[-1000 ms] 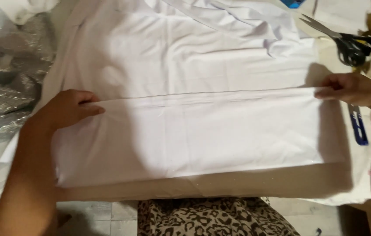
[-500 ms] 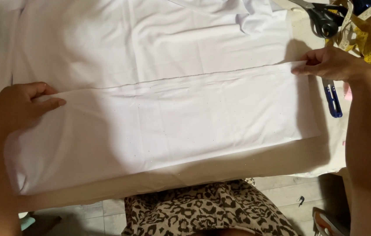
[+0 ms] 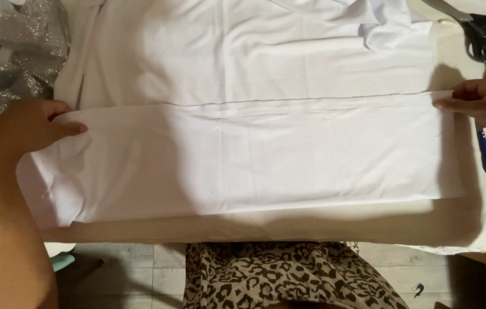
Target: Unfolding and smoothing out a large piece of white fabric on a sewing table to prepare it for work.
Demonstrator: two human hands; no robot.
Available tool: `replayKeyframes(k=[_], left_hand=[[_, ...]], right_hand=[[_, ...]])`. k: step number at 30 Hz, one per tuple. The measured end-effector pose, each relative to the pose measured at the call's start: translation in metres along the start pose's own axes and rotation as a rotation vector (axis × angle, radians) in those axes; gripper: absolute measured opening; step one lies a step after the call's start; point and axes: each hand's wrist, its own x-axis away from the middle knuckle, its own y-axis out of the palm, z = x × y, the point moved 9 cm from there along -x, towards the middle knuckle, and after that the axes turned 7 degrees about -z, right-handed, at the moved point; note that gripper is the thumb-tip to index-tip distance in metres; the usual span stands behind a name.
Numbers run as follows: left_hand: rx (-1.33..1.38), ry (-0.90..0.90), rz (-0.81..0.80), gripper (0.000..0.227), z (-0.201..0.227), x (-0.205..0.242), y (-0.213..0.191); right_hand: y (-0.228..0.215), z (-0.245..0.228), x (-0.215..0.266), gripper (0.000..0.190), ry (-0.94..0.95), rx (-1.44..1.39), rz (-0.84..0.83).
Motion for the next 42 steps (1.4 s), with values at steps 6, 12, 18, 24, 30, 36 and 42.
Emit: replayKeyframes(k=[6, 12, 18, 24, 30, 36, 42], left_hand=[[-0.067, 0.021, 0.122, 0.038, -0.045, -0.03, 0.014], [-0.274, -0.077, 0.412, 0.027, 0.037, 0.056, 0.001], [-0.104, 1.206, 0.956, 0.014, 0.223, 0.099, 0.117], [0.06, 1.38, 0.72, 0.033, 0.292, 0.145, 0.131], [-0.059, 1.235, 0.702, 0.046, 0.294, 0.138, 0.138], [-0.233, 0.992, 0.618, 0.073, 0.288, 0.129, 0.132], [-0.266, 0.878, 0.527, 0.1, 0.289, 0.118, 0.132]], right_hand=[[-0.014, -0.077, 0.054, 0.04, 0.122, 0.239, -0.012], [-0.015, -0.124, 0.087, 0.033, 0.236, 0.168, -0.026], [0.034, -0.192, 0.071, 0.015, -0.651, 0.168, 0.344], [0.13, -0.312, 0.17, 0.016, -1.137, 0.034, 0.239], [0.162, -0.323, 0.194, 0.056, -1.205, 0.256, 0.222], [0.181, -0.306, 0.178, 0.083, -1.076, 0.479, 0.165], [0.19, -0.292, 0.162, 0.087, -0.991, 0.56, 0.127]])
